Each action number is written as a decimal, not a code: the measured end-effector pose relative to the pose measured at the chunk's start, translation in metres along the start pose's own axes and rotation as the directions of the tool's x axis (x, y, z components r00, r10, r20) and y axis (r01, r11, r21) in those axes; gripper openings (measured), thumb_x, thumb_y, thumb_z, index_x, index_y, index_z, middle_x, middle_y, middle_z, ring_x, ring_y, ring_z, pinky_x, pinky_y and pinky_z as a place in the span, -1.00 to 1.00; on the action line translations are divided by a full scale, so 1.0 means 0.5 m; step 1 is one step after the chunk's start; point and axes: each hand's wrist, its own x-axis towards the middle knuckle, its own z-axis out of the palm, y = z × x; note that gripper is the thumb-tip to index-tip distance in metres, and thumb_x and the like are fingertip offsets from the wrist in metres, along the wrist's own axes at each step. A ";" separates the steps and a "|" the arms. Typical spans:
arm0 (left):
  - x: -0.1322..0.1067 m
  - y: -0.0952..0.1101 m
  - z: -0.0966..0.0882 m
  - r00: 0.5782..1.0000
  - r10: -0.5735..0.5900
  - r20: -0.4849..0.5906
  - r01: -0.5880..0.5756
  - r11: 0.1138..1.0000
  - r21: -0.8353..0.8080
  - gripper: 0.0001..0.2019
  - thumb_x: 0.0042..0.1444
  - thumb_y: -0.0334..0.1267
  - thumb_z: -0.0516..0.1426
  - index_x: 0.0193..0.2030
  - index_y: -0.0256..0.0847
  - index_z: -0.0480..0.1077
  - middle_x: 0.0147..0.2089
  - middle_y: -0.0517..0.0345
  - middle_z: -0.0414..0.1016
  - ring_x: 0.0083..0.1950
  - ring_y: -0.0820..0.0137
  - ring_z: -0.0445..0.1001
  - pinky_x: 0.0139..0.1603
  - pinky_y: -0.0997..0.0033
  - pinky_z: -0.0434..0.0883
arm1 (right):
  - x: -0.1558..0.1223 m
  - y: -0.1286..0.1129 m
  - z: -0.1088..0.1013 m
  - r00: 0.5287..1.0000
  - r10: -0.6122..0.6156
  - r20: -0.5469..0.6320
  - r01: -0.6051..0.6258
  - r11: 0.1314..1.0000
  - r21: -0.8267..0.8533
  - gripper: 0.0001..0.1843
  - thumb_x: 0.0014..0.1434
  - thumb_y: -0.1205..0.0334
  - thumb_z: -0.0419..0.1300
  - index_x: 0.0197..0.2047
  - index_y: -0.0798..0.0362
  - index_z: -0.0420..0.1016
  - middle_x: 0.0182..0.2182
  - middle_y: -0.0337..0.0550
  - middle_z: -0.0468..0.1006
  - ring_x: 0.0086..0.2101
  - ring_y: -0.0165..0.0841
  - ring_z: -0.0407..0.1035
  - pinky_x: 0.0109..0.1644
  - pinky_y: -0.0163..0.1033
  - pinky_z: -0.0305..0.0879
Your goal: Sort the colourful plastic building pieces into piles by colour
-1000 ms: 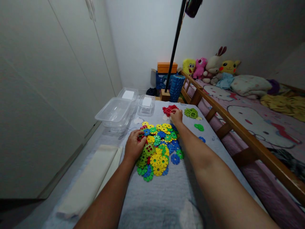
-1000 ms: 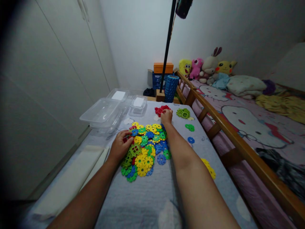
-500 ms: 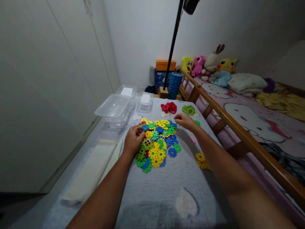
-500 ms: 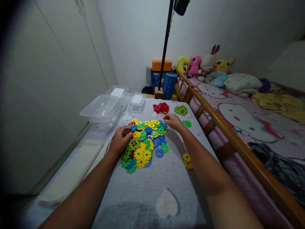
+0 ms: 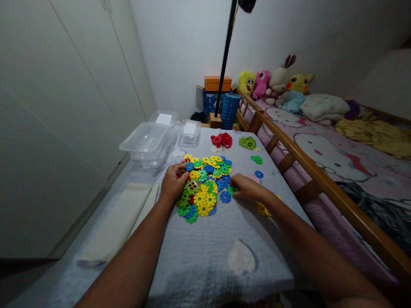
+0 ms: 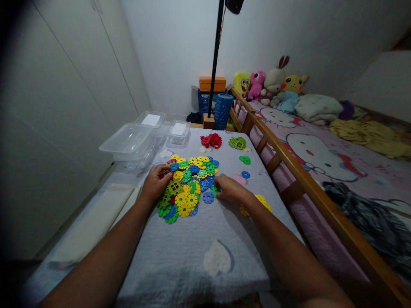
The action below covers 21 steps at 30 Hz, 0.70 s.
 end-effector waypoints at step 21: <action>0.000 -0.006 -0.001 1.000 0.002 0.002 -0.002 1.000 0.014 -0.74 0.10 -0.10 0.16 -0.12 -0.14 0.52 0.08 -0.01 0.51 0.21 0.14 0.46 0.35 0.09 0.36 | 0.125 0.333 -0.052 0.463 0.709 -0.532 -0.386 0.701 0.599 -0.83 -0.13 0.31 0.31 -0.50 -0.01 0.36 -0.55 -0.26 0.46 -0.44 -0.34 0.36 -0.37 -0.31 0.26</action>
